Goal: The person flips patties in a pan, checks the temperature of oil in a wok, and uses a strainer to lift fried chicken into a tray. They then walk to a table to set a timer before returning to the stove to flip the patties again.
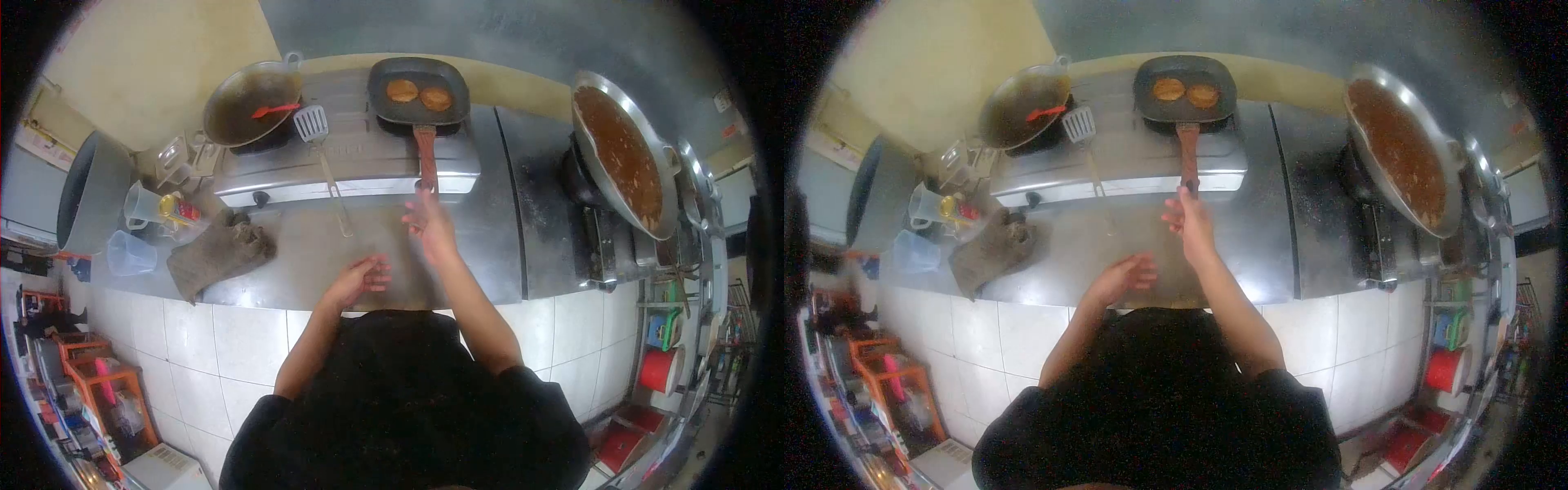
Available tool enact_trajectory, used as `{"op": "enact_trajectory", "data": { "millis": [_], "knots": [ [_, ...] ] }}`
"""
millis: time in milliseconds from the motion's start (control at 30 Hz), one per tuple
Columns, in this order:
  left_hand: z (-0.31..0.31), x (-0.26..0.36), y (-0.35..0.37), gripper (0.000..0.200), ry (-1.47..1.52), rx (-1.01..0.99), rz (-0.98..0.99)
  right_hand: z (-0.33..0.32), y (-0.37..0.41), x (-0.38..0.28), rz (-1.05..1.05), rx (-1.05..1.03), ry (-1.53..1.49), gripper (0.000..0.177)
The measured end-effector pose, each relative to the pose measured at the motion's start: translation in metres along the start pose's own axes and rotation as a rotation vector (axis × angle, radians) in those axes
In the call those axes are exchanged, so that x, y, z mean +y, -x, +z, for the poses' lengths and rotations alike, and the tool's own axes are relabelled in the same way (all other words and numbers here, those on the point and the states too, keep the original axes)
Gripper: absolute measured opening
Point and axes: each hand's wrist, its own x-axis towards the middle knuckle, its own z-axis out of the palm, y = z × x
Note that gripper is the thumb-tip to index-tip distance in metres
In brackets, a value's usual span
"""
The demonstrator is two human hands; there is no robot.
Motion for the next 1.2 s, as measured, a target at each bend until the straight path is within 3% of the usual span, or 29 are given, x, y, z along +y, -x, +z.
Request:
{"op": "enact_trajectory", "data": {
  "millis": [100, 167, 300, 333, 400, 433, 500, 533, 600, 667, 700, 733, 767, 833, 900, 967, 1000, 1067, 1133, 1167, 1200],
  "knots": [
    [-0.006, -0.015, 0.004, 0.048, -0.06, -0.028, -0.025, -0.016, 0.011, 0.025, 0.08, -0.055, 0.01, 0.045],
    [-0.005, -0.022, 0.011, 0.048, -0.115, -0.05, -0.051, -0.028, 0.025, 0.048, 0.145, -0.102, 0.172, 0.04],
    [0.0, -0.03, 0.039, 0.045, -0.149, -0.053, -0.21, -0.043, 0.082, 0.061, 0.417, -0.402, 0.336, 0.037],
    [-0.001, -0.034, 0.043, 0.043, -0.09, -0.055, -0.272, -0.046, 0.094, 0.066, 0.416, -0.403, 0.333, 0.037],
    [-0.002, -0.043, 0.053, 0.044, -0.188, -0.159, -0.218, -0.052, 0.116, 0.073, 0.367, -0.713, 0.585, 0.036],
    [-0.004, -0.048, 0.059, 0.045, -0.28, -0.263, -0.169, -0.058, 0.123, 0.079, 0.361, -0.709, 0.579, 0.036],
    [0.009, -0.038, 0.082, 0.045, -0.355, -0.265, -0.159, -0.074, 0.14, 0.094, 0.19, -0.796, 0.77, 0.031],
    [0.011, -0.036, 0.094, 0.046, -0.427, -0.265, -0.139, -0.082, 0.149, 0.099, 0.187, -0.787, 0.758, 0.031],
    [-0.018, -0.061, 0.098, 0.044, -0.379, -0.293, -0.26, -0.091, 0.165, 0.099, 0.488, -0.631, 0.891, 0.028],
    [-0.046, -0.087, 0.108, 0.042, -0.517, -0.338, -0.255, -0.108, 0.193, 0.12, 0.399, -0.521, 0.768, 0.033],
    [-0.086, -0.125, 0.104, 0.04, -0.658, -0.51, -0.024, -0.122, 0.204, 0.13, 0.31, -0.425, 0.674, 0.039],
    [-0.068, -0.116, 0.122, 0.043, -0.694, -0.343, -0.204, -0.138, 0.219, 0.146, 0.24, -0.291, 0.839, 0.047],
    [-0.082, -0.14, 0.122, 0.047, -0.772, -0.331, -0.239, -0.16, 0.236, 0.166, 0.177, -0.156, 1.002, 0.055],
    [-0.1, -0.179, 0.13, 0.05, -0.841, -0.324, -0.286, -0.226, 0.267, 0.226, 0.251, -0.008, 1.277, 0.066],
    [-0.099, -0.196, 0.141, 0.055, -0.594, -0.189, -0.627, -0.294, 0.298, 0.283, 0.602, 0.073, 1.211, 0.073],
    [-0.103, -0.225, 0.148, 0.056, -0.56, -0.284, -0.609, -0.294, 0.341, 0.244, 1.048, 0.07, 0.633, 0.081],
    [-0.107, -0.246, 0.149, 0.058, -0.521, -0.373, -0.595, -0.314, 0.357, 0.252, 1.089, 0.118, 0.615, 0.078],
    [-0.127, -0.312, 0.125, 0.06, -0.726, -0.382, -0.665, -0.36, 0.392, 0.297, 1.12, 0.176, 0.576, 0.074],
    [-0.137, -0.351, 0.108, 0.06, -0.672, -0.422, -0.748, -0.395, 0.415, 0.333, 1.272, 0.164, 0.919, 0.06],
    [-0.13, -0.351, 0.109, 0.058, -0.566, -0.414, -0.803, -0.395, 0.433, 0.325, 1.263, 0.183, 0.895, 0.06],
    [-0.119, -0.345, 0.109, 0.058, -0.589, -0.43, -0.806, -0.384, 0.459, 0.308, 0.875, 0.072, 0.896, 0.053]
  ]
}}
